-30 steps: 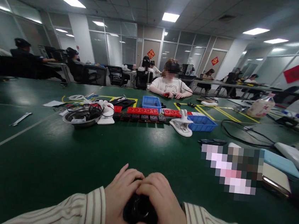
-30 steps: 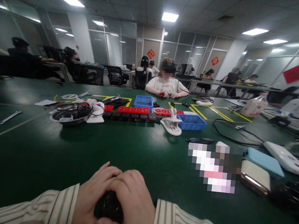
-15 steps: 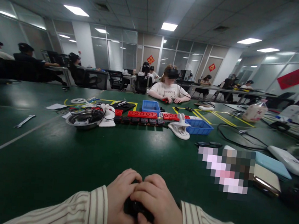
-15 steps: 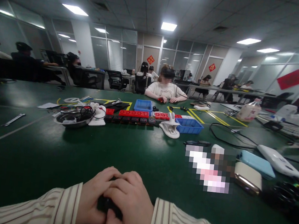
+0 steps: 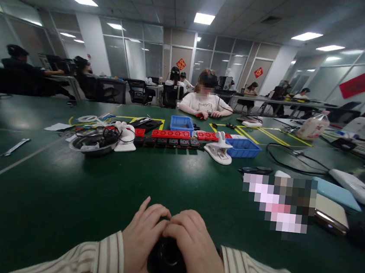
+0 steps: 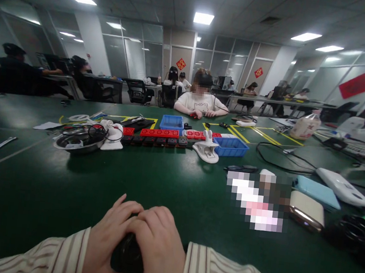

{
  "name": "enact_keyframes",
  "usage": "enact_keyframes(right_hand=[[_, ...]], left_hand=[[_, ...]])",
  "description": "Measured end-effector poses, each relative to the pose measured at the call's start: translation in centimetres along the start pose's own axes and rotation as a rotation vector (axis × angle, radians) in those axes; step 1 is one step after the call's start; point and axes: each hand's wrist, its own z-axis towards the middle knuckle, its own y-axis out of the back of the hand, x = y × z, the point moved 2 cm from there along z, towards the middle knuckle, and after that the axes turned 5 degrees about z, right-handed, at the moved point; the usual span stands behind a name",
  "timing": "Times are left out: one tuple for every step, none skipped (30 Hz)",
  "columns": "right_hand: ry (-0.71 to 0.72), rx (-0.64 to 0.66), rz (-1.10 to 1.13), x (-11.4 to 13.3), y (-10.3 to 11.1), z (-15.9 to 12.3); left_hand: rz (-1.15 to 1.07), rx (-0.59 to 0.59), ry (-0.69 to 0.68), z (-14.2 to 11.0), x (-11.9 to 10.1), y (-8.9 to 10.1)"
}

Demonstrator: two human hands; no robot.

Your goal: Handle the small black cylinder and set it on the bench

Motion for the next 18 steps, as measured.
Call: enact_keyframes(right_hand=[[-0.049,-0.002,-0.016,-0.1,-0.2,0.0],[-0.086,0.011,-0.035,-0.3,-0.3,-0.1],[-0.106,0.035,-0.053,-0.4,-0.4,0.0],[-0.115,0.065,-0.065,-0.4,-0.5,0.0],[-0.112,0.094,-0.072,-0.4,-0.4,0.0],[-0.103,0.122,-0.074,-0.4,-0.4,0.1],[-0.089,0.146,-0.069,-0.3,-0.2,0.2],[-0.074,0.166,-0.062,-0.2,-0.1,0.3],[-0.060,0.178,-0.052,-0.1,0.0,0.3],[-0.044,0.189,-0.041,0.0,0.1,0.4],[-0.022,0.198,-0.027,0.1,0.2,0.4],[0.008,0.209,-0.014,0.3,0.2,0.4],[0.041,0.219,-0.003,0.4,0.3,0.3],[0.079,0.238,0.002,0.5,0.3,0.3],[0.122,0.261,0.005,0.5,0.2,0.2],[0.168,0.280,0.007,0.6,0.2,0.1],[0.209,0.297,0.008,0.7,0.2,0.0],[0.241,0.313,0.008,0.7,0.2,0.0]], left_hand=[[0.018,-0.010,-0.002,0.1,-0.2,0.1],[0.030,-0.020,-0.002,0.1,-0.3,0.2],[0.036,-0.027,0.002,0.1,-0.4,0.3],[0.038,-0.031,0.013,0.2,-0.4,0.3],[0.036,-0.028,0.027,0.2,-0.4,0.3],[0.031,-0.020,0.044,0.2,-0.4,0.3],[0.025,-0.010,0.058,0.2,-0.4,0.3],[0.019,0.002,0.069,0.3,-0.4,0.3],[0.010,0.015,0.076,0.3,-0.5,0.3],[-0.003,0.027,0.078,0.4,-0.5,0.3],[-0.019,0.043,0.077,0.5,-0.6,0.4],[-0.041,0.063,0.073,0.5,-0.6,0.5],[-0.067,0.088,0.068,0.6,-0.6,0.5],[-0.093,0.112,0.061,0.7,-0.6,0.5],[-0.115,0.135,0.051,0.7,-0.6,0.6],[-0.128,0.151,0.041,0.7,-0.6,0.6],[-0.133,0.161,0.031,0.8,-0.5,0.6],[-0.129,0.165,0.020,0.7,-0.4,0.5]])
